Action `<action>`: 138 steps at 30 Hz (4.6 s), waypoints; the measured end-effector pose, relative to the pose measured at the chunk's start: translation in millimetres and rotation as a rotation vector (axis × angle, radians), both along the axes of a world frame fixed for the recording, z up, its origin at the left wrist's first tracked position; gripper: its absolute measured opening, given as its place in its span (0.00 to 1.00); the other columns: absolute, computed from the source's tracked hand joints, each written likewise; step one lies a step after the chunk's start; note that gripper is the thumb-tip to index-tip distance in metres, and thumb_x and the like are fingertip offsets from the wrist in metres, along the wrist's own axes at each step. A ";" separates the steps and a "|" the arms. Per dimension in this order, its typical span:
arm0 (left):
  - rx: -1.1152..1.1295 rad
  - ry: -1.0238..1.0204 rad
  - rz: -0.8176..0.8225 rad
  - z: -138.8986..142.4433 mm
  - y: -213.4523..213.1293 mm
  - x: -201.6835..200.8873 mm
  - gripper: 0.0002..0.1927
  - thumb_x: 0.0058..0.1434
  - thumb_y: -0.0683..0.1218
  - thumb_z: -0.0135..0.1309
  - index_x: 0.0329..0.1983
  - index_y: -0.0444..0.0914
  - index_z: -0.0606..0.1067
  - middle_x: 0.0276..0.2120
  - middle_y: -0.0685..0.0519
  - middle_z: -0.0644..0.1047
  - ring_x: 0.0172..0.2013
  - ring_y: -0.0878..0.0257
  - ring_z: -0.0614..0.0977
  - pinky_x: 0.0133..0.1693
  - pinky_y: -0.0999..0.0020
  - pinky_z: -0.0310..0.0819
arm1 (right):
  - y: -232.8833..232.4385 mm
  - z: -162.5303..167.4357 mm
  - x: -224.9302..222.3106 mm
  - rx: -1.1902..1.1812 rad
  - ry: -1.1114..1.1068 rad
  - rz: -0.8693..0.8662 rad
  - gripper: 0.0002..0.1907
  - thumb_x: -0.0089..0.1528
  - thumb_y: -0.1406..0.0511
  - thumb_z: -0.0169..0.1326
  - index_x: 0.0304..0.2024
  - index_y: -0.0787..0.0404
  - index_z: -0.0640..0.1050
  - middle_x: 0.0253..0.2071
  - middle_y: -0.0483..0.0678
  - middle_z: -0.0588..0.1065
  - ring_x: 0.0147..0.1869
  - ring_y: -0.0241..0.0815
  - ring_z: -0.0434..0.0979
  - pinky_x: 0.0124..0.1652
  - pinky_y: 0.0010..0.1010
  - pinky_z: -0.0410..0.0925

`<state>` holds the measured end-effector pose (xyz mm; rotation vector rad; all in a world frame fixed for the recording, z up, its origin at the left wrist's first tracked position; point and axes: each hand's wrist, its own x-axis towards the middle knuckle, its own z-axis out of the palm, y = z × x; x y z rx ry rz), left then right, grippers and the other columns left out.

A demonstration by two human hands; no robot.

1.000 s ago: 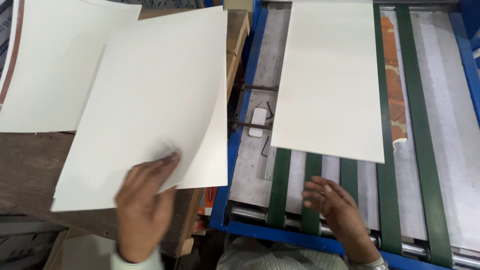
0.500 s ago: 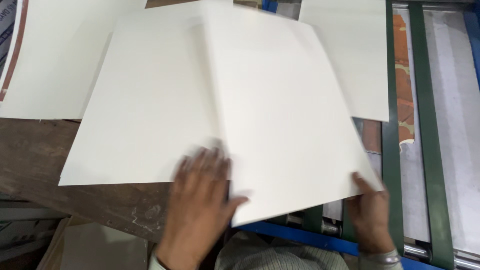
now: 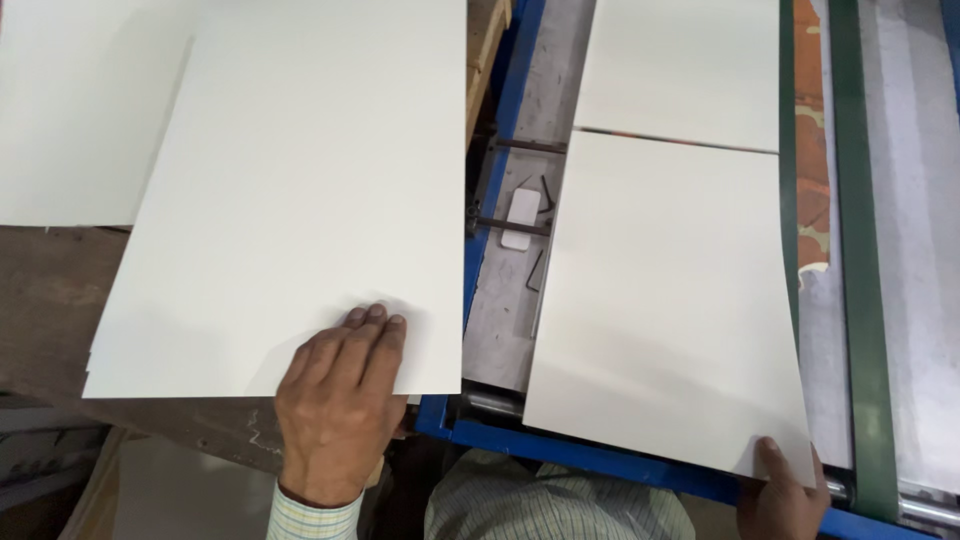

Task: The person places white paper sheets one at a time onto the belt conveyor of a laminating machine, aligning each sheet with their hands as the belts carry it toward the rollers, and repeats this feeding cycle continuously.

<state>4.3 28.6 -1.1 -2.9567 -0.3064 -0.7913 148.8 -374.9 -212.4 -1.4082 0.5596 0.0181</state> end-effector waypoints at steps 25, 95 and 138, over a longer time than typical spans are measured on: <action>-0.451 -0.092 -0.008 13.8 8.6 -10.7 0.24 0.59 0.40 0.52 0.61 0.40 0.74 0.57 0.45 0.78 0.60 0.51 0.78 0.61 0.53 0.73 | 91.8 58.5 40.6 0.398 0.112 0.660 0.25 0.65 0.64 0.46 0.62 0.71 0.70 0.53 0.60 0.79 0.53 0.55 0.81 0.48 0.43 0.77; -0.078 0.152 -0.087 15.0 -11.7 4.4 0.37 0.55 0.61 0.58 0.56 0.28 0.73 0.60 0.32 0.73 0.63 0.39 0.70 0.63 0.37 0.57 | 107.5 71.3 56.4 0.333 -0.213 0.364 0.28 0.69 0.73 0.45 0.73 0.65 0.63 0.65 0.52 0.71 0.63 0.44 0.78 0.54 0.32 0.76; -0.103 0.127 -0.223 4.9 -58.3 21.1 0.28 0.55 0.44 0.57 0.58 0.29 0.73 0.57 0.40 0.75 0.61 0.48 0.73 0.66 0.44 0.60 | 132.6 81.7 4.2 0.810 -0.217 1.011 0.29 0.68 0.64 0.45 0.68 0.72 0.59 0.64 0.60 0.70 0.60 0.56 0.77 0.52 0.48 0.75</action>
